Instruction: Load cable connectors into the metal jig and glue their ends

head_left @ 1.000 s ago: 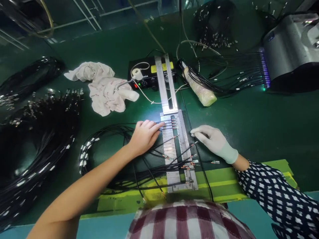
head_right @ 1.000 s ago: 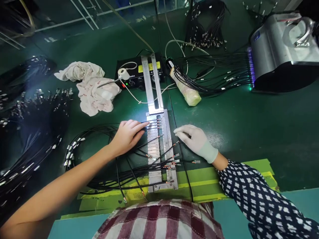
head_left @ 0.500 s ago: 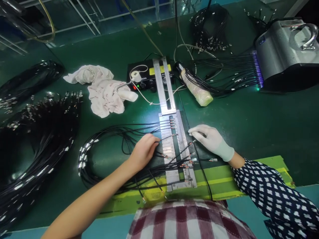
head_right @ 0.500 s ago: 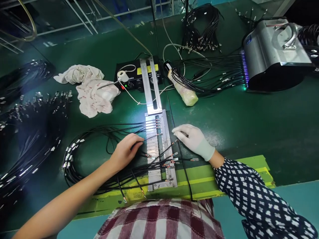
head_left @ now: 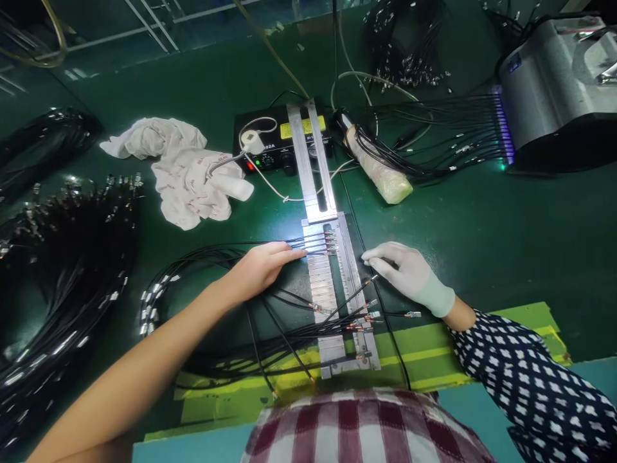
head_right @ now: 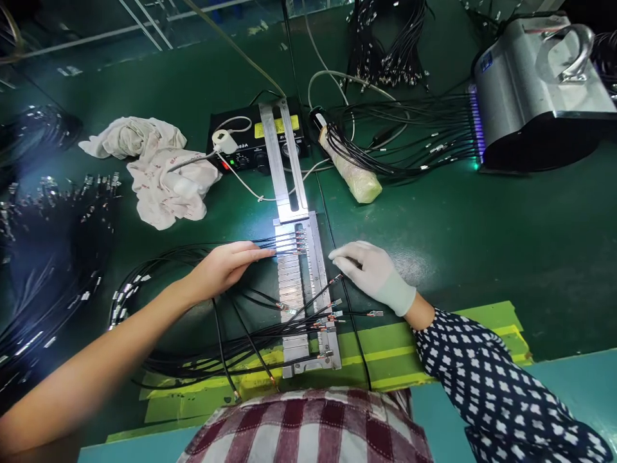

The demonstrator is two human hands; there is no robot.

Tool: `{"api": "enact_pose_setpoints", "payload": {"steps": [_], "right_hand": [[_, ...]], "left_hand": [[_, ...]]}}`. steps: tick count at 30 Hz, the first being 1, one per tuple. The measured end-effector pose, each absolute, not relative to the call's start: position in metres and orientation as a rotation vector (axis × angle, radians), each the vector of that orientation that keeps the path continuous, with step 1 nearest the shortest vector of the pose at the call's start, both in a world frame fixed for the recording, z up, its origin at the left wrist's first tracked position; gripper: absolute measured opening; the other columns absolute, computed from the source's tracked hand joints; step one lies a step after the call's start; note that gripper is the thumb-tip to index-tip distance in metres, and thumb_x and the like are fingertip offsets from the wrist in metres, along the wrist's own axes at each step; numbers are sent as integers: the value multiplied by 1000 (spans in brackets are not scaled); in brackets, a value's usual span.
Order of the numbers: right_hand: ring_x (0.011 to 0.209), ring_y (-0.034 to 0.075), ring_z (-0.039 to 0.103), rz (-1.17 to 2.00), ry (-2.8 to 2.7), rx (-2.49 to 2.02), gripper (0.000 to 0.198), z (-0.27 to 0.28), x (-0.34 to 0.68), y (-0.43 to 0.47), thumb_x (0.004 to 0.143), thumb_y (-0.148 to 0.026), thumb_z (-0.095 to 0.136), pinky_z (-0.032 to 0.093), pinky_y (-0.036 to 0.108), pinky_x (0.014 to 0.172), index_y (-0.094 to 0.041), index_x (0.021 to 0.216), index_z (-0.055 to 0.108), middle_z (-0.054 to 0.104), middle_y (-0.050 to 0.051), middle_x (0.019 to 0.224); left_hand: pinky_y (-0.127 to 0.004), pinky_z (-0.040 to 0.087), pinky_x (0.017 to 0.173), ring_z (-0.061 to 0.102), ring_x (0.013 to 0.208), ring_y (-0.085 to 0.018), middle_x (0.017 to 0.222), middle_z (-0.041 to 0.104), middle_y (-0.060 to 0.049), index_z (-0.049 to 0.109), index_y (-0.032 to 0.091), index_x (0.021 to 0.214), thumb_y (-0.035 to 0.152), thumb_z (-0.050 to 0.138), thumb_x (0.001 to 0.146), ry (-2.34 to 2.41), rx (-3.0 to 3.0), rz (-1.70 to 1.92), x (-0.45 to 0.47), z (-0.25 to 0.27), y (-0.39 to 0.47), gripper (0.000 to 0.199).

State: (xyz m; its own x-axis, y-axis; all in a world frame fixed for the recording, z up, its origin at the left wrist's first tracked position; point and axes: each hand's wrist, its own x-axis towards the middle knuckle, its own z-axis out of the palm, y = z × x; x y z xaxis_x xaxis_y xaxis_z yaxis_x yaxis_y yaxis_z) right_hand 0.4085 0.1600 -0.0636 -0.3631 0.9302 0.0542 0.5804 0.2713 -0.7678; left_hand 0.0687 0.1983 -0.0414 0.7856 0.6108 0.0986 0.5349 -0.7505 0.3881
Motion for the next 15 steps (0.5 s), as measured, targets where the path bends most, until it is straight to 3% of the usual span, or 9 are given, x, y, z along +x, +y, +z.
{"api": "enact_pose_setpoints", "payload": {"steps": [15], "right_hand": [[93,22,68,893,-2081,-1360,20,-59,407,160,97,-28,53,51,38,87,-26,99,73,75,1,98]], "left_hand": [[-28,50,77,61,88,-18,101,65,-9,54,19,136,4,35,90,781,2706,301,70,-47,198,51]]}}
